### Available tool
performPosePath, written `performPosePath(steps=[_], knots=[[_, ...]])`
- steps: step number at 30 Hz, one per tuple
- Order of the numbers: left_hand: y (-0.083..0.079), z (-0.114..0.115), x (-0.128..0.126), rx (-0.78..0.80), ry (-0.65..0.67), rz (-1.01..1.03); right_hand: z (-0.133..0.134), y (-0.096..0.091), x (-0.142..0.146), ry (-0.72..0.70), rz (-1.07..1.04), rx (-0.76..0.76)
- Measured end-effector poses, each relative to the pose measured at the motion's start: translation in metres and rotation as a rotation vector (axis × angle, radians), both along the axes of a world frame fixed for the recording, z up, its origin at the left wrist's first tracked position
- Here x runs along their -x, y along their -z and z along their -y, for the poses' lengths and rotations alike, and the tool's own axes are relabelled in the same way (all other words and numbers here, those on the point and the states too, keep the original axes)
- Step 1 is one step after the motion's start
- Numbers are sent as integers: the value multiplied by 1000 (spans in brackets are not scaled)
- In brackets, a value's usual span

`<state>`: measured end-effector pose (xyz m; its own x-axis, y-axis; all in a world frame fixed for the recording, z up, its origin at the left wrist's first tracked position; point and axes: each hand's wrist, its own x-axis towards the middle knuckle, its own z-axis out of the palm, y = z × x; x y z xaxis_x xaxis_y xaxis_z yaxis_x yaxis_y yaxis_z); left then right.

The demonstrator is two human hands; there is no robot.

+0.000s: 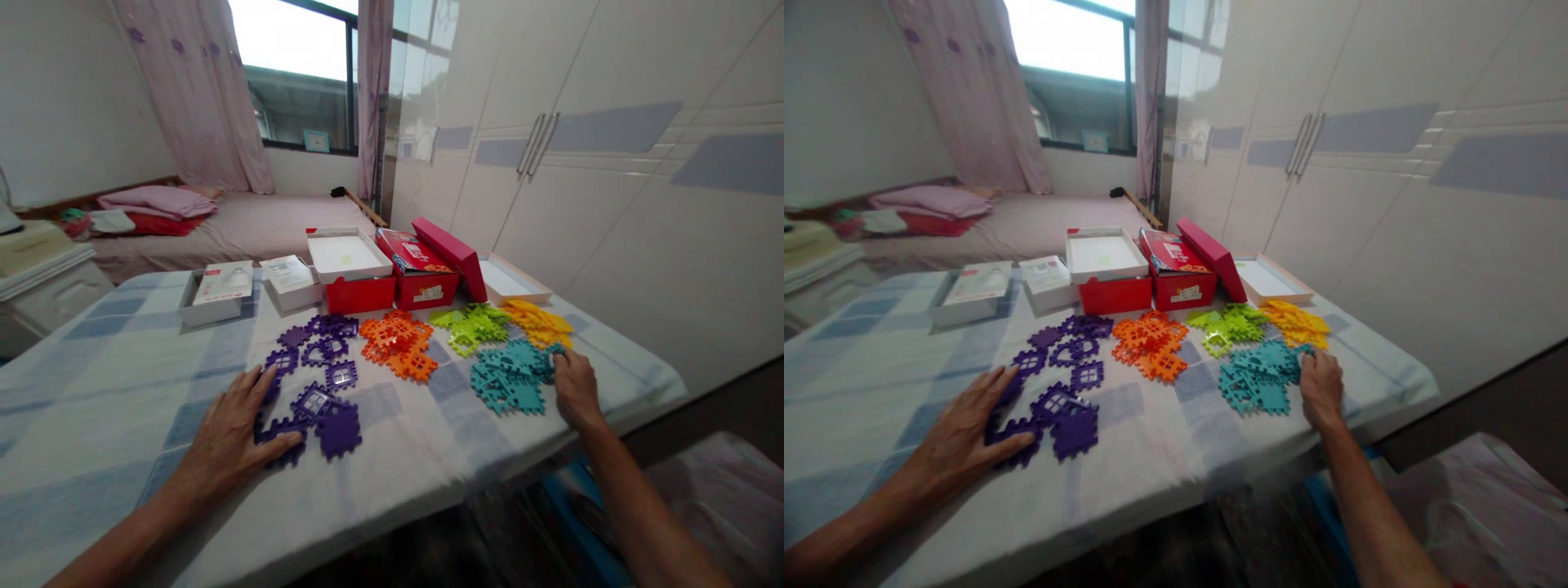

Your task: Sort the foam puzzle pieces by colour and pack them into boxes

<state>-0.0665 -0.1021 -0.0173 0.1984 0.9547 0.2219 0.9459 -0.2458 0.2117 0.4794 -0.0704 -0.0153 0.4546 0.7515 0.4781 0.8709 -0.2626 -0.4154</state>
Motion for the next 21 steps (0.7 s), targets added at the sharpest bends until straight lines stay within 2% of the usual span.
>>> performPosePath(steps=[3,6,9,11,13,14,16,18,19,21], knots=[[-4,-8,-17,2,-9,14,0,0,1,-40,-118,-15],[-11,-11,-28,16,-54,32,5,-9,7,-40,-204,-8],[-22,-15,-34,6,-123,63,14,-23,21,11,-118,-101],[-29,-23,-34,-15,-154,97,22,-34,43,-52,-20,-194],[-33,-37,-31,-52,-170,136,30,-44,78,-224,-35,-213],[-33,-45,-29,-77,-177,157,34,-48,99,-342,-90,-170],[-29,-60,-24,-127,-190,215,41,-53,144,-653,-155,26],[-22,-71,-19,-172,-188,299,47,-54,189,-917,-161,285],[-18,-74,-17,-189,-176,344,49,-53,210,-1015,-143,366],[-12,-74,-14,-204,-134,420,50,-49,244,-1123,-91,449]])
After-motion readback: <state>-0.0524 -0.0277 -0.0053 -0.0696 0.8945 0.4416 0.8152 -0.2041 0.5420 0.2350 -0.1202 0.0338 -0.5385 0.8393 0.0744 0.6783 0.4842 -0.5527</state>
